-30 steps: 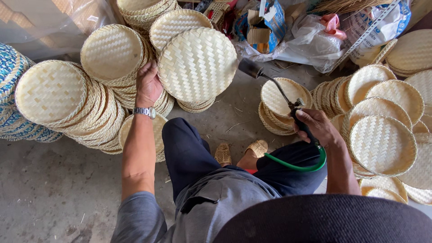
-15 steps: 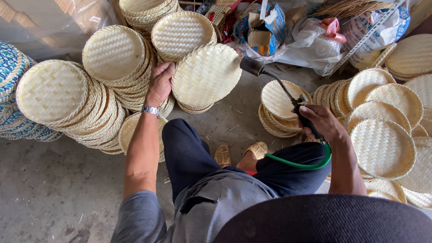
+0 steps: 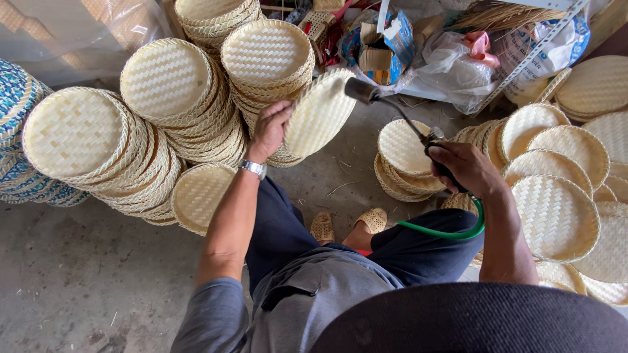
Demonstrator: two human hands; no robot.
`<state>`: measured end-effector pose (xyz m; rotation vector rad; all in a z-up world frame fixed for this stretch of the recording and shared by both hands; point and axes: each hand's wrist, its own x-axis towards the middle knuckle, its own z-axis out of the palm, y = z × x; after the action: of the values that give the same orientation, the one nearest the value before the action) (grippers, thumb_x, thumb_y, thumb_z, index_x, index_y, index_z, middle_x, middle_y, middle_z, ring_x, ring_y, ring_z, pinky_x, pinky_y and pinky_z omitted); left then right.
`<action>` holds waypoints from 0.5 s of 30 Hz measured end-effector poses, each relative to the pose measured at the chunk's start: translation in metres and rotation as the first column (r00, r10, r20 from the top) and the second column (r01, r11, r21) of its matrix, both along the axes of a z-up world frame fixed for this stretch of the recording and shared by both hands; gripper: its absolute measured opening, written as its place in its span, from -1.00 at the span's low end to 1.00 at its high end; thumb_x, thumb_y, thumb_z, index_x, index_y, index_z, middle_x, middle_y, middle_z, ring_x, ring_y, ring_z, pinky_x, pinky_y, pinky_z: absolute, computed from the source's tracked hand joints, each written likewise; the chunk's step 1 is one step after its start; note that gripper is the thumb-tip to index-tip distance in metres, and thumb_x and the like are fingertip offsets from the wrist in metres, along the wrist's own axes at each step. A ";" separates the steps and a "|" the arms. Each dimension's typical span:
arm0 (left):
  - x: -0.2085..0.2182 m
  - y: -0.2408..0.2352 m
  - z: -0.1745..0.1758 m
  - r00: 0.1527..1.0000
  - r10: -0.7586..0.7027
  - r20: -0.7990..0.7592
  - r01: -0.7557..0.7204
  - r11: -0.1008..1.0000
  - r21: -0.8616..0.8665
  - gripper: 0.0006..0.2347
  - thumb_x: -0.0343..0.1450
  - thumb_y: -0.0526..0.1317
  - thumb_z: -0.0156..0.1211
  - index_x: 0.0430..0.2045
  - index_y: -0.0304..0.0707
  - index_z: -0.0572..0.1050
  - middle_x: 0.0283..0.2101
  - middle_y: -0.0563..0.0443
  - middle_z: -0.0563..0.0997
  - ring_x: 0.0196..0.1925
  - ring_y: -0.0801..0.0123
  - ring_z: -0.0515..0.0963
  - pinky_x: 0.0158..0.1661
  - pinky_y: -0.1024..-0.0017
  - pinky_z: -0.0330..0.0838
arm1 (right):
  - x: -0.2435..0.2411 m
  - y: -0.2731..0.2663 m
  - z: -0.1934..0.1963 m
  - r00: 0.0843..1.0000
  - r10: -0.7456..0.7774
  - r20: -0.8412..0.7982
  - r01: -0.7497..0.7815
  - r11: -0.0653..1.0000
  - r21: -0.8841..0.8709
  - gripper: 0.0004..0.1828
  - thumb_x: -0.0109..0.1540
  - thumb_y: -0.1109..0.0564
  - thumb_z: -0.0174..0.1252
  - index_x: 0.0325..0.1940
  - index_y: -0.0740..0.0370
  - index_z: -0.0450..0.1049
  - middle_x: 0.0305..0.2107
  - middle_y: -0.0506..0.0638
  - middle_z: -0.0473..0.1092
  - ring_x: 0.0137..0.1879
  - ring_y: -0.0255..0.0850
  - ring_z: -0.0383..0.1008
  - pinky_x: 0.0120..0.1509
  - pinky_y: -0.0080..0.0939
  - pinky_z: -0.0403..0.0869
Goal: The person uses a handheld blowtorch to apply flame to the surface of round woven baskets. They pick up each basket from a stack, move the torch over it, and place it back down, repeating the process across multiple units.
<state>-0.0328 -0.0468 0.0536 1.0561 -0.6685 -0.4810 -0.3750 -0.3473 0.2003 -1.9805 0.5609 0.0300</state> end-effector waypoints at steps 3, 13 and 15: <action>-0.011 -0.016 -0.012 0.999 0.045 -0.018 -0.045 0.999 -0.010 -0.83 0.49 -0.26 0.18 -0.11 -0.31 0.60 -0.13 -0.05 0.71 -0.12 0.37 0.67 -0.06 0.46 0.59 | 0.004 0.010 0.003 1.000 -0.013 0.002 0.013 0.999 -0.039 -0.54 0.41 -0.06 -0.01 -0.42 0.33 0.41 -0.71 -0.04 0.26 -0.67 -0.30 0.20 -0.59 -0.21 0.20; -0.014 -0.042 -0.025 0.927 0.020 -0.375 -0.126 0.957 -0.260 -0.75 0.50 -0.31 0.17 0.05 -0.33 0.57 0.10 -0.12 0.64 0.11 0.27 0.61 0.14 0.34 0.51 | -0.002 0.022 -0.021 0.979 0.181 -0.090 -0.186 0.981 -0.052 -0.57 0.38 -0.08 0.00 -0.41 0.28 0.46 -0.75 -0.07 0.31 -0.70 -0.33 0.26 -0.61 -0.24 0.27; -0.011 -0.039 -0.022 0.896 0.016 -0.444 -0.174 0.932 -0.318 -0.75 0.51 -0.32 0.15 0.09 -0.32 0.55 0.13 -0.13 0.61 0.11 0.27 0.59 0.13 0.33 0.50 | -0.010 0.021 -0.028 0.970 0.216 -0.108 -0.224 0.972 -0.076 -0.53 0.40 -0.08 -0.01 -0.44 0.32 0.43 -0.78 -0.05 0.29 -0.72 -0.31 0.25 -0.61 -0.23 0.25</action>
<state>-0.0442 -0.0855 0.0312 0.6069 -0.2823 -0.4697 -0.3852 -0.3258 0.1720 -2.1280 0.4086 0.2466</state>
